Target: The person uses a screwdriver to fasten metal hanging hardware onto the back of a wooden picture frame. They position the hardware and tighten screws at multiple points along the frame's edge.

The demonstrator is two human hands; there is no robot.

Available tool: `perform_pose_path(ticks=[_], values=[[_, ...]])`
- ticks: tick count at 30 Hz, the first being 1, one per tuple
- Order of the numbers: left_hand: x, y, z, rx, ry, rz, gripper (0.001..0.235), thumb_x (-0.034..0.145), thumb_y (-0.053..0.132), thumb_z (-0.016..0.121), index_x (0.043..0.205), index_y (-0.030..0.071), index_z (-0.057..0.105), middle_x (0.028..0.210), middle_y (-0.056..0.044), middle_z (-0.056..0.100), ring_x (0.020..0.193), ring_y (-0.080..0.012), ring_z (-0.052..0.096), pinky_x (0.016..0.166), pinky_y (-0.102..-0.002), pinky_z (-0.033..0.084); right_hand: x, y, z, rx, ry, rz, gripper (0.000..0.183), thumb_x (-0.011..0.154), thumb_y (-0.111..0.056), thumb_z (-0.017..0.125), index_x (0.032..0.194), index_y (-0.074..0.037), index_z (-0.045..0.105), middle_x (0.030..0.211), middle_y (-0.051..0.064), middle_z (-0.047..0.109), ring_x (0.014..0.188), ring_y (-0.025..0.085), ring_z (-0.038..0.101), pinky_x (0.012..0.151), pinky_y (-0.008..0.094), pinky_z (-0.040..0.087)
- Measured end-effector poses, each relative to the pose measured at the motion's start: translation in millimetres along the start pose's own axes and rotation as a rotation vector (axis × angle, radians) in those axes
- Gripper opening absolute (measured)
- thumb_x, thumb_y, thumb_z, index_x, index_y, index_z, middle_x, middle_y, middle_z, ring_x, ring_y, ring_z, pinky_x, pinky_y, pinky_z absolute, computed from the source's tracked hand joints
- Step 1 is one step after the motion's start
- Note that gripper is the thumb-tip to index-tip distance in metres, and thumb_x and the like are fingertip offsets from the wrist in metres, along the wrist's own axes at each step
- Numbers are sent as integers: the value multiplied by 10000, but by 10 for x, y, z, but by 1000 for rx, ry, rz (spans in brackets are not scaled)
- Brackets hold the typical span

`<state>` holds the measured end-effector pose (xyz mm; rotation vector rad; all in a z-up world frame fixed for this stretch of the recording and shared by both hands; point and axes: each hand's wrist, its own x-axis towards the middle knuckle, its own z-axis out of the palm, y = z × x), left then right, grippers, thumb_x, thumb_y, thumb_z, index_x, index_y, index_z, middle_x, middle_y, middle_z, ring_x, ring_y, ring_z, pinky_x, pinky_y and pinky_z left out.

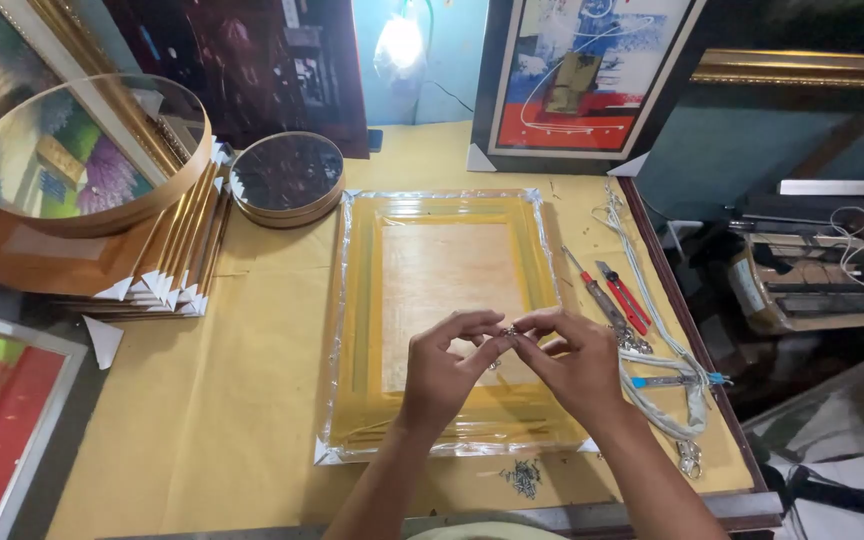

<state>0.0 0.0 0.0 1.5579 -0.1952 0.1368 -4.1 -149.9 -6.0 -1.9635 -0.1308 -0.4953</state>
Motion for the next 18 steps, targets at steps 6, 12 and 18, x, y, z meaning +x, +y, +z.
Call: perform_pose_path(ticks=[6, 12, 18], values=[[50, -288, 147, -115, -92, -175, 102, 704, 106, 714, 801, 77, 704, 674, -39, 673, 597, -46, 572, 422, -158, 472, -12, 88, -144, -18, -40, 21, 147, 592, -46, 766, 720, -97, 717, 573, 69, 647, 551, 118, 616, 503, 230, 541], [21, -373, 373, -1, -118, -285, 92, 747, 140, 663, 814, 85, 695, 663, -40, 660, 604, -56, 569, 401, -176, 484, -28, 395, -348, -49, -155, 129, 183, 587, -55, 764, 755, -122, 735, 626, 75, 682, 586, 127, 619, 520, 231, 531], [-6, -692, 731, -76, -68, -482, 181, 788, 144, 607, 879, -11, 632, 773, -105, 623, 737, -148, 575, 465, -219, 512, 215, 865, -743, -350, -141, 356, 158, 751, -178, 627, 892, -206, 693, 865, 39, 683, 843, 207, 632, 748, 342, 508]])
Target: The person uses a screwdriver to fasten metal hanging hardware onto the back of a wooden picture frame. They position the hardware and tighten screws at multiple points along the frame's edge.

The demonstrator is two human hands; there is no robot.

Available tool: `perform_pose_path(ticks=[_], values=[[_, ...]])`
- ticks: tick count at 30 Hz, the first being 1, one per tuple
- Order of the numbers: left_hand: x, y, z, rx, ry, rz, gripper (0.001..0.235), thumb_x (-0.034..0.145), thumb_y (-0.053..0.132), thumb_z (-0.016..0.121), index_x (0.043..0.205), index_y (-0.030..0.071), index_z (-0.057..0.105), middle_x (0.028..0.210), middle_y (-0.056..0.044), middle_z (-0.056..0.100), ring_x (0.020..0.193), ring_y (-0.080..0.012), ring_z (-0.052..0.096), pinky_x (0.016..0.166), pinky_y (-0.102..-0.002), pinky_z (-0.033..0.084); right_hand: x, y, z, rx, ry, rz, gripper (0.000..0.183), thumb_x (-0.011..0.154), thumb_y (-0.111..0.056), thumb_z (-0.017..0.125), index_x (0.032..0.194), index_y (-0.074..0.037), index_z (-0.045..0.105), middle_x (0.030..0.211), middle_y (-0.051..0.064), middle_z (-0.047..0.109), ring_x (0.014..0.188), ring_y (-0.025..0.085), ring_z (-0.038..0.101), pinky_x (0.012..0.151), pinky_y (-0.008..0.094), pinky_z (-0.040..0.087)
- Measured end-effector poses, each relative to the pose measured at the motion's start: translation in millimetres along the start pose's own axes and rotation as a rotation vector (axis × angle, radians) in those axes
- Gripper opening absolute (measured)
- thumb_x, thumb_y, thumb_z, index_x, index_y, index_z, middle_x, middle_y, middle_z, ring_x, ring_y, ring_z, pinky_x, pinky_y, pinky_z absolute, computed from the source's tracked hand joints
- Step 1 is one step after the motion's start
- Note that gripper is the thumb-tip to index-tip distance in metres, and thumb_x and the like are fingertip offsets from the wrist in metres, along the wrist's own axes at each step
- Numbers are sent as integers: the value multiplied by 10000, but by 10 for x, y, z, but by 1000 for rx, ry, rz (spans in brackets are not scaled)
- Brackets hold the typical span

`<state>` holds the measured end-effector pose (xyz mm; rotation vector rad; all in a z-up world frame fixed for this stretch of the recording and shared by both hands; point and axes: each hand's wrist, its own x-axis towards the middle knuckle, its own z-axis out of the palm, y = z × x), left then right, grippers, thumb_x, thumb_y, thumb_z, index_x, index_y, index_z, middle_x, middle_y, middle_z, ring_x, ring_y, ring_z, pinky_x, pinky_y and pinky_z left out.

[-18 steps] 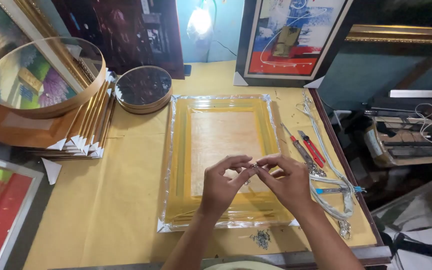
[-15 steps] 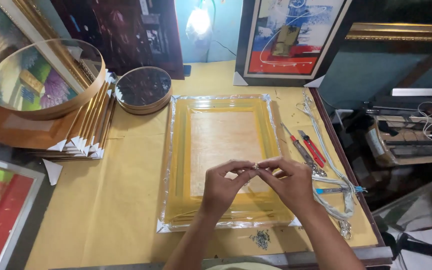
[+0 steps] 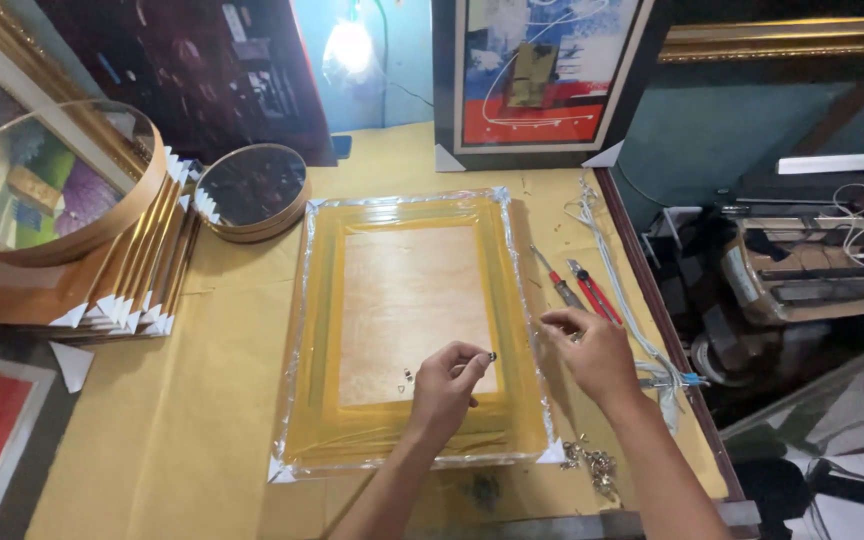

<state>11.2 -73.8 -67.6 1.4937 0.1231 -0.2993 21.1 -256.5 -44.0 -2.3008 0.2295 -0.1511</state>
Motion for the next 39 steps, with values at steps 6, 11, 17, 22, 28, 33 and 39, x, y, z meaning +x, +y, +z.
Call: perform_pose_path(ticks=[6, 11, 17, 22, 28, 33, 39], values=[[-5, 140, 298, -6, 111, -222, 117, 762, 163, 601, 710, 71, 551, 707, -50, 625, 655, -116, 571, 500, -233, 451, 492, 370, -183, -299, -73, 212, 217, 777, -258, 573, 975, -214, 653, 924, 44, 651, 878, 237, 586, 648, 383, 468], [-47, 167, 394, -80, 193, -244, 125, 763, 136, 625, 778, 86, 512, 730, -77, 652, 657, -137, 581, 544, -251, 448, 768, 572, 5, -606, -231, 198, 383, 765, -449, 588, 1088, -246, 557, 980, -1, 642, 991, 263, 545, 870, 482, 364], [-137, 35, 327, -170, 250, -228, 255, 754, 160, 627, 974, 31, 627, 807, -100, 689, 704, -155, 610, 565, -244, 472, 862, 650, 38, -546, -215, 247, 370, 734, -494, 541, 1002, -249, 612, 866, -8, 652, 836, 223, 595, 699, 396, 390], [-143, -230, 134, -249, 299, -225, 110, 801, 149, 605, 870, 71, 642, 820, -71, 667, 679, -140, 594, 545, -254, 458, 642, 463, -9, -139, -115, 329, 265, 768, -402, 531, 840, -157, 604, 757, 21, 634, 686, 199, 571, 556, 345, 389], [-190, -322, -242, -227, 424, -242, 148, 787, 116, 635, 913, 40, 654, 806, -96, 691, 682, -162, 601, 547, -258, 478, 252, 120, 165, 300, -145, 413, 187, 785, -239, 459, 656, -109, 425, 612, 33, 469, 565, 150, 531, 497, 308, 431], [-297, -461, -703, -252, 541, -200, 247, 728, 106, 685, 961, 24, 681, 768, -104, 688, 670, -147, 611, 562, -231, 455, 66, 1, 602, 440, -219, 482, 158, 770, -195, 413, 746, -74, 511, 635, 56, 475, 507, 172, 508, 409, 296, 382], [-380, -668, -1515, -203, 707, -130, 144, 793, 97, 616, 907, 31, 676, 783, -76, 674, 588, -128, 554, 570, -221, 474, -194, -526, 760, 48, -291, 341, 314, 813, -468, 499, 841, -165, 578, 603, 2, 432, 524, 114, 341, 507, 265, 255]])
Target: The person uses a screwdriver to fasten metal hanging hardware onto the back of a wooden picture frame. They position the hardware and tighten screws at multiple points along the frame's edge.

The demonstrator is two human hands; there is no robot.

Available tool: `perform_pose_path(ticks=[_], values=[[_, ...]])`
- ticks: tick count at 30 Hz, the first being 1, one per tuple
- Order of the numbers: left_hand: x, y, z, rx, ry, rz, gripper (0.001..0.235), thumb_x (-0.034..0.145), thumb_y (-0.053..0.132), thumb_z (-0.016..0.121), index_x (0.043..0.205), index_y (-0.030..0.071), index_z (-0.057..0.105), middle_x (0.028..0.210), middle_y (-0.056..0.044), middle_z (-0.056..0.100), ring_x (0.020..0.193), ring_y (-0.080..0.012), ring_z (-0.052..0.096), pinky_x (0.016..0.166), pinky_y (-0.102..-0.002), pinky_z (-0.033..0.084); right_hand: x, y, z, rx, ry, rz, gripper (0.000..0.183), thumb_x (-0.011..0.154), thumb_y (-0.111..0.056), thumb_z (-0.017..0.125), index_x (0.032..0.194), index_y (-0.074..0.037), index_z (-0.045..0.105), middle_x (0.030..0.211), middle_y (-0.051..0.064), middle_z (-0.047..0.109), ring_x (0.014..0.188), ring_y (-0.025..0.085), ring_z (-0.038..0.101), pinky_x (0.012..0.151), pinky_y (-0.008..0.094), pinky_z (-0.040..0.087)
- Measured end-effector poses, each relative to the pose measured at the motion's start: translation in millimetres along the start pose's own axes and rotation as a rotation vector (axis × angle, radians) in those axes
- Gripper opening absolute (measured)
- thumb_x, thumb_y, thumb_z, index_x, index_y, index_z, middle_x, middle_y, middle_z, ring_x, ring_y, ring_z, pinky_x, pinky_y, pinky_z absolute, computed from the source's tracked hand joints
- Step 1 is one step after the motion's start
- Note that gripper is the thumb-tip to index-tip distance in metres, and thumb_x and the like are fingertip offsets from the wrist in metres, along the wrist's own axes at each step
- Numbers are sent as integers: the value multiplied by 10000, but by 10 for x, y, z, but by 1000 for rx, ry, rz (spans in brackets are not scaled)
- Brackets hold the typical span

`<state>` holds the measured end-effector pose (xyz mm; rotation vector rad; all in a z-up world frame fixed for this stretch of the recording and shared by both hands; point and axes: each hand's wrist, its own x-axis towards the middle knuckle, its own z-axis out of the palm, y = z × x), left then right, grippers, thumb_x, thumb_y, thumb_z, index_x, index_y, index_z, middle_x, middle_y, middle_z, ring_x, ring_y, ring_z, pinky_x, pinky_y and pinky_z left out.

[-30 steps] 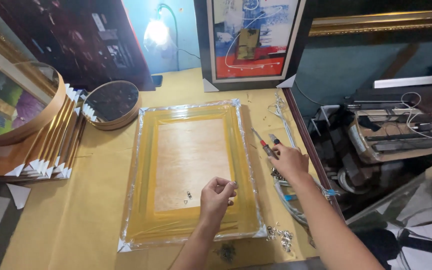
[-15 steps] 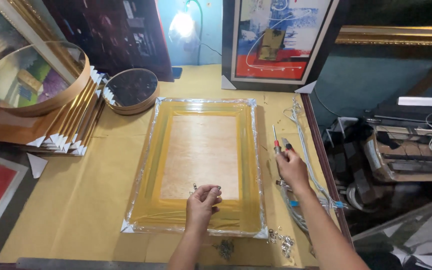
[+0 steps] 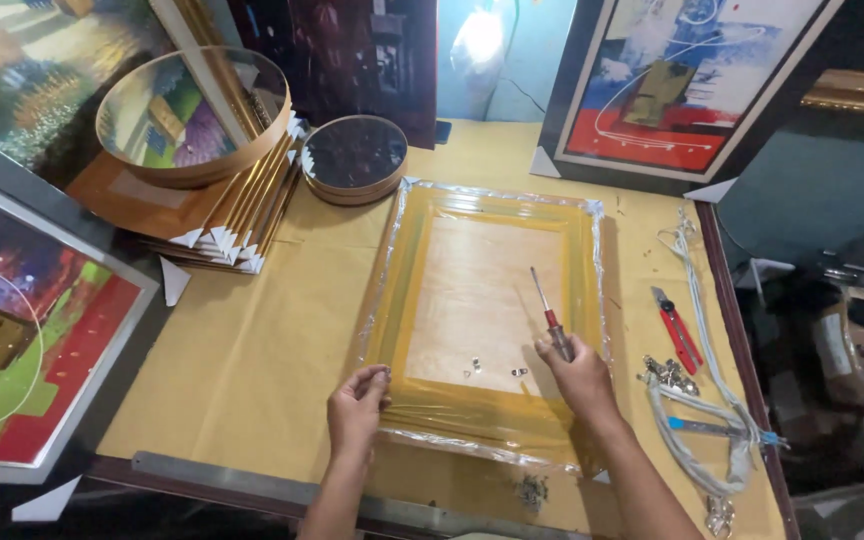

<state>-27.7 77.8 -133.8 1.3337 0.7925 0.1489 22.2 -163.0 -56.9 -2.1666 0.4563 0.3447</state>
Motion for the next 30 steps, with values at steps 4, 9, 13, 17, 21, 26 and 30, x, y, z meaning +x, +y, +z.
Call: perform_pose_path(ticks=[4, 9, 13, 17, 21, 26, 30], values=[[317, 185, -299, 151, 50, 124, 91, 795, 103, 598, 843, 92, 675, 862, -27, 687, 859, -96, 618, 791, -214, 457, 296, 284, 22, -102, 177, -5, 367, 827, -495, 465, 761, -140, 532, 618, 43, 510, 548, 174, 458, 494, 323, 327], [747, 126, -343, 132, -88, 172, 172, 814, 141, 613, 955, 45, 634, 887, -116, 652, 869, -139, 584, 789, -289, 472, 380, 797, -158, -74, 355, 68, 443, 832, -417, 529, 855, 21, 593, 848, 239, 610, 922, 396, 565, 788, 480, 417], [910, -28, -156, 96, -214, 133, 178, 813, 109, 612, 959, 8, 620, 932, -145, 646, 899, -160, 580, 826, -298, 457, 9, 642, -85, 92, 356, 229, 471, 812, -451, 512, 979, -24, 618, 988, 196, 612, 1016, 352, 539, 857, 462, 411], [870, 71, -69, 156, -212, 131, 158, 786, 102, 631, 932, 45, 645, 945, -113, 650, 906, -131, 590, 817, -275, 467, 84, 738, -97, 609, 332, 277, 441, 817, -385, 546, 1087, -38, 523, 1059, 152, 562, 915, 235, 519, 776, 450, 410], [747, 199, -28, 155, -205, 95, 170, 798, 113, 617, 959, 61, 641, 1006, -112, 634, 956, -141, 582, 841, -282, 464, 145, 756, -195, 666, 317, 249, 438, 820, -410, 586, 1054, -43, 536, 981, 132, 582, 836, 213, 529, 710, 414, 435], [877, 102, 45, 141, -199, 131, 171, 793, 100, 620, 960, 67, 643, 1047, -125, 612, 998, -168, 564, 864, -276, 456, 260, 844, -228, 685, 282, 251, 321, 809, -395, 574, 919, -94, 554, 831, 15, 559, 726, 132, 498, 626, 288, 408], [757, 241, -2, 209, -189, 130, 199, 793, 124, 621, 985, 73, 636, 1217, -183, 496, 1140, -273, 459, 943, -325, 412, 308, 953, -226, 738, 213, 244, 271, 808, -373, 570, 866, -108, 558, 799, 6, 551, 707, 131, 492, 591, 263, 374]])
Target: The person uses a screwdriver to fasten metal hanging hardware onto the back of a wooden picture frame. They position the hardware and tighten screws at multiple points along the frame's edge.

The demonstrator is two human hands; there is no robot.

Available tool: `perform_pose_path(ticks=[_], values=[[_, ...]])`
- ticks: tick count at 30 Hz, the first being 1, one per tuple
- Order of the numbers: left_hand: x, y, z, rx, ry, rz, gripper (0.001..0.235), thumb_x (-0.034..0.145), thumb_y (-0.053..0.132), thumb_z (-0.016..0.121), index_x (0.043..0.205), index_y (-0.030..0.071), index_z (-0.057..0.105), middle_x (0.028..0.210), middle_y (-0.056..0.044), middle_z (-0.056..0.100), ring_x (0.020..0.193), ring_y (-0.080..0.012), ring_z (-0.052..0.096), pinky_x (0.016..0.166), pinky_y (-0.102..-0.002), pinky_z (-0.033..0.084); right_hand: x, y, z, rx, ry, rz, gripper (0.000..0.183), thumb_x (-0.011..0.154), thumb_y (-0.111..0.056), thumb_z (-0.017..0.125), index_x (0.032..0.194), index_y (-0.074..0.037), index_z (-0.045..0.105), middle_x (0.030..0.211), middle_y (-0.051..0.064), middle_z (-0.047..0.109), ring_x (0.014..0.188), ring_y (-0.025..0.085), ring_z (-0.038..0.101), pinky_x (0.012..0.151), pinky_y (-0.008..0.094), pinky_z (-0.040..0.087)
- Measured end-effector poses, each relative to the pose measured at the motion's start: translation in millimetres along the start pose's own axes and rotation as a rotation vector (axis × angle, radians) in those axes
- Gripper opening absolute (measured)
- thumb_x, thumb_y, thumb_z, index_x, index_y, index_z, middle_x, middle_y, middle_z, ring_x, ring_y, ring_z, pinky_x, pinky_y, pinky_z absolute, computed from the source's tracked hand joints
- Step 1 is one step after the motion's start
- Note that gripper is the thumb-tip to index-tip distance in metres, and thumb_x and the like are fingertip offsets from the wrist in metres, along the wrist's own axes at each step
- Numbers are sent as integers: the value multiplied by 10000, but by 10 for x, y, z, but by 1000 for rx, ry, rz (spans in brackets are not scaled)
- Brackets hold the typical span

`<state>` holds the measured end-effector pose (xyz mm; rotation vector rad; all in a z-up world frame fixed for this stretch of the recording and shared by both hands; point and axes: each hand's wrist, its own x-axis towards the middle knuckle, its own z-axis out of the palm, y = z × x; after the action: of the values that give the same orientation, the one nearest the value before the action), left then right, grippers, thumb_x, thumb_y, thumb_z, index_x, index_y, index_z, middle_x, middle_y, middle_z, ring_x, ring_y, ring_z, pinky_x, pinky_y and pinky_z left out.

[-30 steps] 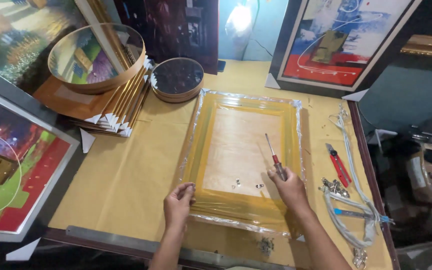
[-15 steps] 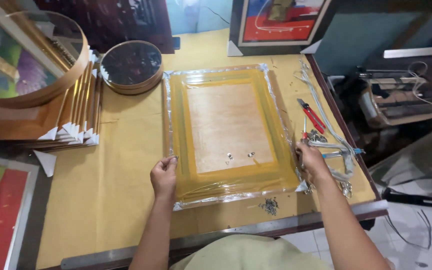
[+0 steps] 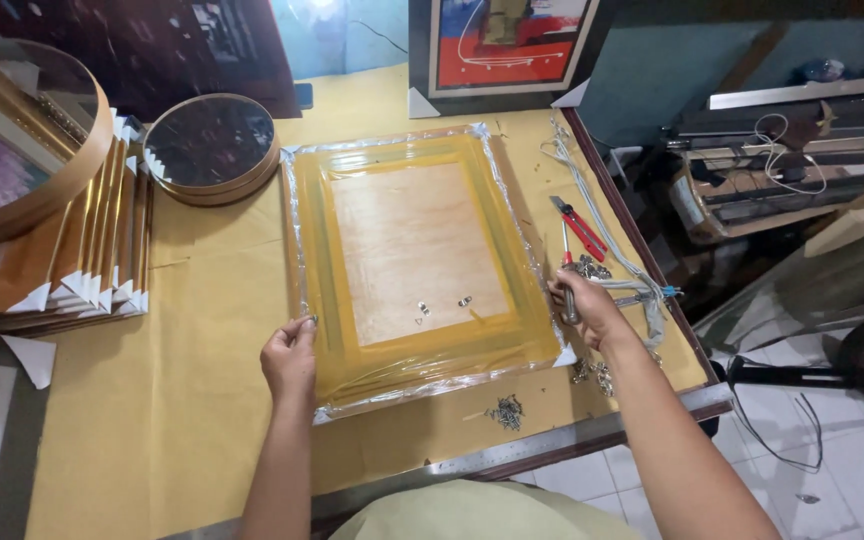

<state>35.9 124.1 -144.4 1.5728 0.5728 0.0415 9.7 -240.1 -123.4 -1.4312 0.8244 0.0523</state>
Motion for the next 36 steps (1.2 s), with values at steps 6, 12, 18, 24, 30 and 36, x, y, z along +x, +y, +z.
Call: perform_pose_path(ticks=[6, 12, 18, 24, 30, 36], values=[[-94, 64, -2, -24, -8, -38, 232, 814, 93, 580, 1036, 32, 604, 1313, -212, 387, 1199, -327, 374, 995, -365, 351, -125, -16, -28, 5, -24, 0, 242, 789, -332, 619, 851, -101, 587, 743, 15, 539, 682, 140, 504, 539, 262, 399], [-180, 22, -110, -86, -17, -10, 225, 802, 99, 591, 1008, 11, 610, 1245, -224, 460, 1146, -333, 438, 948, -372, 408, -418, -115, 148, -363, 168, -50, 444, 761, -468, 602, 1051, -133, 623, 1055, 133, 600, 1057, 310, 525, 835, 413, 433], [0, -204, -284, -140, 113, 80, 128, 805, 67, 600, 929, 47, 628, 937, -150, 639, 903, -227, 613, 780, -317, 502, -385, -20, 249, -670, 286, -210, 523, 801, -568, 481, 1073, -130, 567, 1086, 138, 593, 1097, 312, 501, 929, 420, 381], [182, -346, -516, -122, -64, 2, 135, 802, 106, 624, 930, 70, 644, 820, -109, 645, 680, -123, 589, 594, -251, 546, -928, -161, 844, -667, -21, -200, 407, 793, -389, 579, 1031, -60, 614, 722, 112, 635, 598, 212, 621, 555, 342, 533], [340, -492, -706, -72, -161, -45, 176, 763, 107, 661, 938, 88, 672, 820, -99, 669, 663, -115, 601, 592, -240, 550, -1384, -258, 1589, -862, -177, -256, 476, 754, -315, 587, 1220, -270, 499, 1026, 115, 638, 1015, 255, 583, 853, 374, 467], [548, -725, -793, 44, -368, -70, 155, 794, 87, 625, 943, 84, 665, 834, -110, 673, 633, -131, 634, 514, -213, 556, -1635, -286, 2196, -920, -264, -417, 387, 791, -241, 541, 1174, -303, 533, 1022, 144, 640, 1017, 352, 563, 910, 443, 425]])
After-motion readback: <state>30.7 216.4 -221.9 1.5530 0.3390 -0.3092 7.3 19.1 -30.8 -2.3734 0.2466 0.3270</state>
